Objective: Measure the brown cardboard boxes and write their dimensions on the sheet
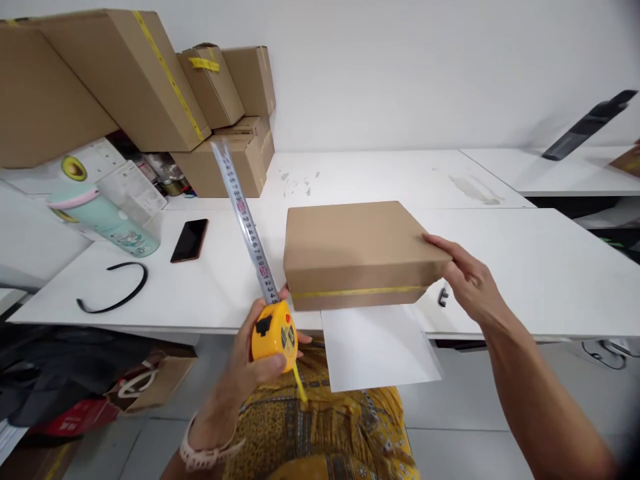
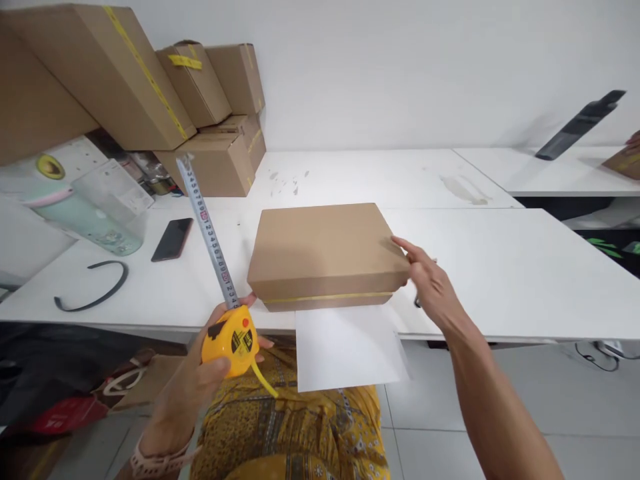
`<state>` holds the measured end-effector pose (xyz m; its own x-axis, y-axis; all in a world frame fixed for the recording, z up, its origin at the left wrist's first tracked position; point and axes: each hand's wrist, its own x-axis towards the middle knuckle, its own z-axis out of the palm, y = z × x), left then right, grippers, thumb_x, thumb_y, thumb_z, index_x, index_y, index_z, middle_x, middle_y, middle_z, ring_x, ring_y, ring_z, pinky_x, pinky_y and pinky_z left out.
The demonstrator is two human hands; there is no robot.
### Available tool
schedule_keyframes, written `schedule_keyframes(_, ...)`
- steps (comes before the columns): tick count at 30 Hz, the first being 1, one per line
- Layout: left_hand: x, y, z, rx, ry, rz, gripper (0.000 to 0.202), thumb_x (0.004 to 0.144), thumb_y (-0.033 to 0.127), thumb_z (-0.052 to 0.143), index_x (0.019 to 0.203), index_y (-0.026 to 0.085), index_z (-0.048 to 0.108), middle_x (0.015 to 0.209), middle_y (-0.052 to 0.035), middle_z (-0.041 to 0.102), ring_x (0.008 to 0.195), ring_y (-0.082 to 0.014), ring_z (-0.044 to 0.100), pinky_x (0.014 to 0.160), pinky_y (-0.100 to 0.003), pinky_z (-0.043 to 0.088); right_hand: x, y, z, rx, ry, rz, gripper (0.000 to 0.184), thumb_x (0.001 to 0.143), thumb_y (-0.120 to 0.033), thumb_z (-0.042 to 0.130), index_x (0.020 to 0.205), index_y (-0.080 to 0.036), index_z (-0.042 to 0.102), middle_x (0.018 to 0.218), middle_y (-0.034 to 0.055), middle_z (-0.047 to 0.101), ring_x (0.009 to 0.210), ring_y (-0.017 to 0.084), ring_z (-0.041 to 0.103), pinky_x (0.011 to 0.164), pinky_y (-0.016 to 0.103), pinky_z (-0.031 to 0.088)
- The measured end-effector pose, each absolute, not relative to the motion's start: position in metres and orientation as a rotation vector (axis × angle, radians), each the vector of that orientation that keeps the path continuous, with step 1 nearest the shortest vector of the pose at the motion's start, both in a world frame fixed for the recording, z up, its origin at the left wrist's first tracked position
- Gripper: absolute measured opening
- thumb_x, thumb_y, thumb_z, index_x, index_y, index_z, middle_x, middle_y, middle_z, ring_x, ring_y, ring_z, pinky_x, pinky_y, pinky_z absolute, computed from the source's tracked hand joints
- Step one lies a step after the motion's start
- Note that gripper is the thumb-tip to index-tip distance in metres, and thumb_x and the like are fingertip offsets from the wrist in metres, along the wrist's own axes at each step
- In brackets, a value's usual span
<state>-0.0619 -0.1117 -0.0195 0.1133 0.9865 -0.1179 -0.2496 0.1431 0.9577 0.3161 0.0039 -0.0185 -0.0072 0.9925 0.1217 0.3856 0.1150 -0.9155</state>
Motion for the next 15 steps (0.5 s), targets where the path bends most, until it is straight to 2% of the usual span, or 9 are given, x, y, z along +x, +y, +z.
schedule_keyframes(2, -0.067, -0.095, -0.006, 1.052, 0.974, 1.159, 0.081, 0.064, 0.052, 0.086, 0.135, 0.031, 0.053, 0.159, -0.0116, 0.038, 0.093, -0.0287, 0.073, 0.067, -0.035, 0.063, 0.304, 0.010, 0.002, -1.380, -1.586, 0.747, 0.053, 0.085, -0.065, 0.061, 0.129, -0.035, 0.065, 0.118, 0.0065, 0.065, 0.096, 0.026, 0.061, 0.070, 0.036, 0.050)
schedule_keyframes(4, -0.074, -0.075, 0.011, 1.137, 0.948, 1.198, 0.073, 0.066, 0.050, 0.084, 0.131, 0.030, 0.056, 0.159, -0.0095, 0.037, 0.088, -0.0255, 0.074, 0.063, -0.032, 0.063, 0.293, 0.023, 0.024, -1.363, -1.585, 0.660, 0.045, 0.083, -0.059, 0.067, 0.120, -0.033, 0.069, 0.108, 0.0058, 0.068, 0.091, 0.025, 0.061, 0.066, 0.034, 0.049)
schedule_keyframes(7, -0.080, -0.047, 0.033, 1.213, 0.908, 1.234, 0.064, 0.070, 0.045, 0.081, 0.126, 0.028, 0.057, 0.156, -0.0090, 0.039, 0.081, -0.0226, 0.073, 0.059, -0.031, 0.062, 0.281, 0.047, 0.045, -1.422, -1.598, 0.558, 0.036, 0.084, -0.058, 0.067, 0.107, -0.031, 0.070, 0.095, 0.0052, 0.067, 0.084, 0.024, 0.061, 0.063, 0.034, 0.048)
schedule_keyframes(9, -0.079, -0.039, 0.043, 1.234, 0.918, 1.242, 0.062, 0.071, 0.041, 0.080, 0.127, 0.027, 0.056, 0.155, -0.0091, 0.040, 0.081, -0.0228, 0.073, 0.059, -0.031, 0.062, 0.274, 0.062, 0.052, -1.460, -1.638, 0.388, 0.032, 0.087, -0.058, 0.064, 0.098, -0.029, 0.070, 0.101, 0.0074, 0.067, 0.093, 0.026, 0.061, 0.070, 0.037, 0.049)
schedule_keyframes(12, -0.068, -0.051, 0.048, 1.252, 0.978, 1.259, 0.071, 0.069, 0.037, 0.082, 0.134, 0.030, 0.052, 0.152, -0.0092, 0.045, 0.088, -0.0247, 0.073, 0.060, -0.030, 0.061, 0.264, 0.077, 0.057, -1.403, -1.751, 0.144, 0.026, 0.093, -0.050, 0.057, 0.092, -0.026, 0.069, 0.117, 0.0100, 0.064, 0.115, 0.031, 0.056, 0.090, 0.044, 0.048)
schedule_keyframes(15, -0.046, -0.079, 0.037, 1.213, 0.918, 1.145, 0.082, 0.068, 0.036, 0.085, 0.140, 0.031, 0.046, 0.145, -0.0112, 0.050, 0.097, -0.0263, 0.069, 0.063, -0.027, 0.059, 0.255, 0.084, 0.061, -1.253, -1.930, 0.101, 0.024, 0.098, -0.034, 0.045, 0.099, -0.026, 0.067, 0.114, 0.0079, 0.068, 0.111, 0.028, 0.060, 0.100, 0.048, 0.043)
